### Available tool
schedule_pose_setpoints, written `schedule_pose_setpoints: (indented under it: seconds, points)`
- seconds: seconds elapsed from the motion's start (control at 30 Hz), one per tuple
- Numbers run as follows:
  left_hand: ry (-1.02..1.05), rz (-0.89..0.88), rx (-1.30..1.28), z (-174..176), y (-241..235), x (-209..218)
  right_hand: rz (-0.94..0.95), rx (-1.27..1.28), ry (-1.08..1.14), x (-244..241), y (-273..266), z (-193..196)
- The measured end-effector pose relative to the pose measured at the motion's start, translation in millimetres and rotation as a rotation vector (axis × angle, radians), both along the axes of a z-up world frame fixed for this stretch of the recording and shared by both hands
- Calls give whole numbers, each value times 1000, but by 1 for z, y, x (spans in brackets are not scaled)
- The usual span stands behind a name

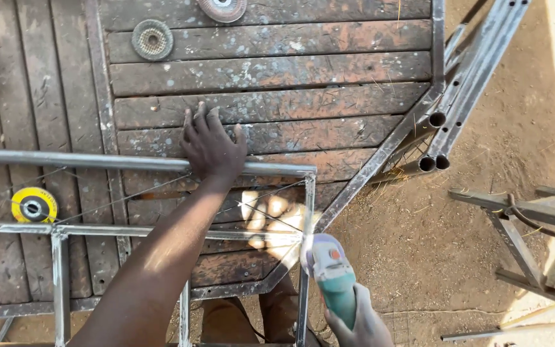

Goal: Using an angle grinder to smooth weld joints on a metal frame

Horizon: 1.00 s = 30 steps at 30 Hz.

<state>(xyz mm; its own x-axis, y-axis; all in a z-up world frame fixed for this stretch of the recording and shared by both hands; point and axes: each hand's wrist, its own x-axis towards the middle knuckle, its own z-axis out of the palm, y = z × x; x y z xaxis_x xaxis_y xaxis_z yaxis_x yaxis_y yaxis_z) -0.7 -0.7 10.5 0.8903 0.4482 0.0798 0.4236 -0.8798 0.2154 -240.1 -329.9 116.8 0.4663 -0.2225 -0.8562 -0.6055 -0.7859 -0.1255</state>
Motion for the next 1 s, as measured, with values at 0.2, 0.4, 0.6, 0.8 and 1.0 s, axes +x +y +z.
schedule_pose_setpoints:
  seconds: [0.2,0.4,0.6,0.8,1.0]
  points:
    - [-31,-10,-8,-1,2,-2,75,-85,1,21,53,32]
    - [-63,20,-8,-11,3,-1,14,-162,-62,-8,40,9]
    - [-420,189,-952,-51,48,16,52,-18,-46,34,99,78]
    - [-92,430,-801,110,115,-170,35,34,-175,2,110,41]
    - [199,673,-332,43,175,-380,133,23,-219,10,192,61]
